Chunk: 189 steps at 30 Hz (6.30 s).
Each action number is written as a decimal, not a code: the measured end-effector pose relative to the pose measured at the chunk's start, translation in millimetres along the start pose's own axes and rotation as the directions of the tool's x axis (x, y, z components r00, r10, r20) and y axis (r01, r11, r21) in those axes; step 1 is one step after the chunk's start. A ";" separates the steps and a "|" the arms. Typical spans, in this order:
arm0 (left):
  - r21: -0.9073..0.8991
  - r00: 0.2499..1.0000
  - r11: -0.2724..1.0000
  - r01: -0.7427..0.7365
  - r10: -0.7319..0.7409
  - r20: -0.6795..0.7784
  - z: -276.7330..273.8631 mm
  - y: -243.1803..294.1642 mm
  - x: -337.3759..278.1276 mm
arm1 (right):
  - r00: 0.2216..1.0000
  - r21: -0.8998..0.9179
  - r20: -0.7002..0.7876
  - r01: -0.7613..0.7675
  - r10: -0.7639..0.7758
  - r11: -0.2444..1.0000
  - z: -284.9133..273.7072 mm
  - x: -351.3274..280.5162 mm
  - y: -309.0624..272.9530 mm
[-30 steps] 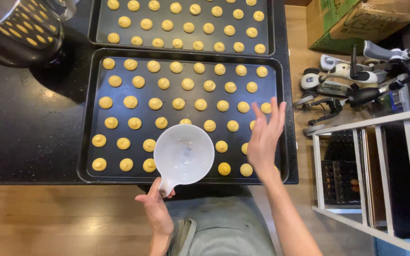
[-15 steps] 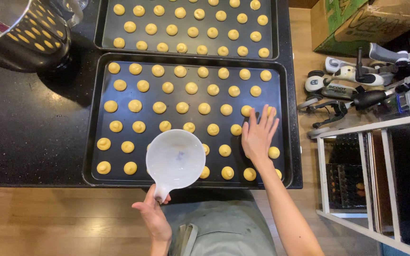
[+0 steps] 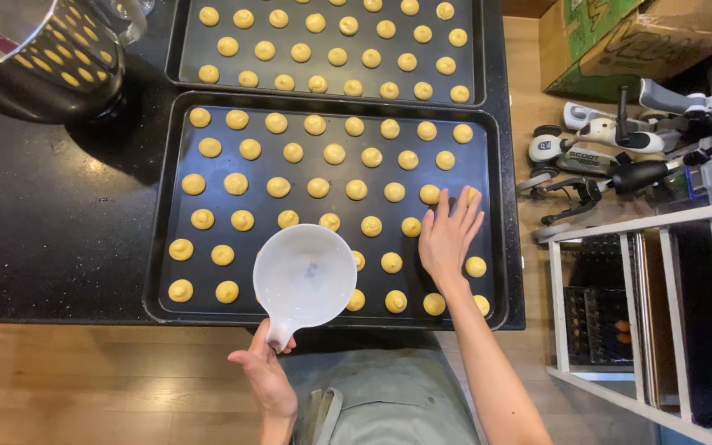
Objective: Smoothing the tops of piped cream puff batter on baking trays using wet fingers.
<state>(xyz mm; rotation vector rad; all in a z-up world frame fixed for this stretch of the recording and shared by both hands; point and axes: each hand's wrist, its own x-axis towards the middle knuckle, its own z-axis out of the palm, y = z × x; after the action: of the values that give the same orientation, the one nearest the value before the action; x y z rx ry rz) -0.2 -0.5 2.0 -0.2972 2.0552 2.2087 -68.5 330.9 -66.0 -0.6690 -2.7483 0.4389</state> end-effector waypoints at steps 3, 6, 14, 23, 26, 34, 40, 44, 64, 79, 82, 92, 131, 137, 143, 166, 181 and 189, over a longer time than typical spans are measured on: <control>-0.002 1.000 1.000 -0.003 0.003 -0.004 -4.4 -7.5 -1.5 | 0.999 -0.030 -0.026 0.026 -0.027 0.999 -4.5 -5.5 -7.5; -0.011 1.000 1.000 -0.013 0.013 0.002 -7.0 -12.9 -0.9 | 0.999 -0.046 -0.026 0.020 -0.022 0.999 -13.5 -6.1 -26.2; -0.026 0.999 0.999 -0.025 0.025 -0.020 -8.0 -9.8 -3.2 | 0.985 -0.058 0.011 0.171 -0.170 0.984 12.6 -8.1 -54.1; -0.047 0.996 0.999 -0.012 0.007 -0.089 -24.0 -27.6 -1.6 | 0.989 0.003 -0.103 0.112 -0.111 0.994 -26.6 -8.8 -20.1; -0.052 0.997 0.999 -0.012 0.008 -0.080 -21.8 -23.7 -0.4 | 0.987 -0.078 -0.152 0.046 -0.058 0.996 -41.5 1.3 32.8; -0.027 0.999 0.999 -0.025 0.024 -0.034 -4.8 -14.9 -0.6 | 0.986 -0.201 -0.096 0.113 -0.134 0.973 -36.5 9.9 65.9; -0.052 0.999 0.999 -0.013 0.010 -0.049 -1.8 -24.6 -7.3 | 0.980 -0.211 -0.094 0.151 -0.174 0.966 -26.9 19.7 70.1; -0.055 0.998 0.998 0.016 -0.020 -0.059 -3.4 -22.9 -8.9 | 0.983 -0.212 -0.098 0.131 -0.155 0.968 -20.5 25.9 79.6; -0.007 0.998 1.000 -0.003 0.003 0.069 11.0 -9.1 8.2 | 0.966 0.708 -0.255 0.218 -0.045 0.672 -138.9 -40.5 -61.3; -0.078 0.983 0.996 0.049 -0.034 0.179 17.9 -10.1 16.6 | 0.988 0.201 -0.119 0.120 -0.097 0.972 -113.0 -57.1 -22.3; -0.102 0.992 0.993 0.051 -0.038 0.123 5.6 -19.3 23.0 | 0.999 -0.022 -0.046 0.015 -0.016 1.000 -71.6 -51.1 16.8; -0.075 1.000 0.997 0.016 -0.014 0.022 -2.1 -10.9 20.2 | 0.997 -0.132 -0.018 0.075 -0.078 0.988 -46.9 -56.8 20.7; -0.014 0.999 1.000 0.002 -0.001 0.045 8.9 -4.6 14.2 | 1.000 -0.153 -0.004 0.030 -0.031 0.988 -39.7 -42.9 24.0; -0.017 0.998 1.000 0.006 -0.005 0.067 7.5 -9.1 15.8 | 0.998 -0.097 -0.039 0.037 -0.041 0.995 -48.9 -44.8 16.1; 0.043 0.997 0.999 -0.019 0.016 0.076 9.5 -4.9 11.6 | 0.977 0.841 -0.203 0.210 -0.068 0.499 -129.4 -60.2 -79.0; -0.017 0.995 0.999 -0.051 0.050 -0.081 -19.3 1.5 7.3 | 0.961 -0.120 0.099 0.270 -0.260 0.955 -36.2 -49.2 -23.2; -0.088 0.995 0.996 -0.009 0.001 -0.097 -33.8 4.7 21.2 | 0.991 0.023 -0.017 0.133 -0.133 0.991 -40.7 -61.6 -57.9; -0.075 0.997 0.997 0.006 -0.012 -0.072 -64.9 30.5 64.9 | 0.984 -0.101 0.083 0.168 -0.160 0.981 -3.2 -62.2 -103.5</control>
<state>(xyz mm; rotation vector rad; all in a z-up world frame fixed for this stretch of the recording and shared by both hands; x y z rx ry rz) -65.6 -70.8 13.4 -0.3983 2.0044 2.3066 -55.5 214.0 -38.6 -0.4531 -2.8858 0.2863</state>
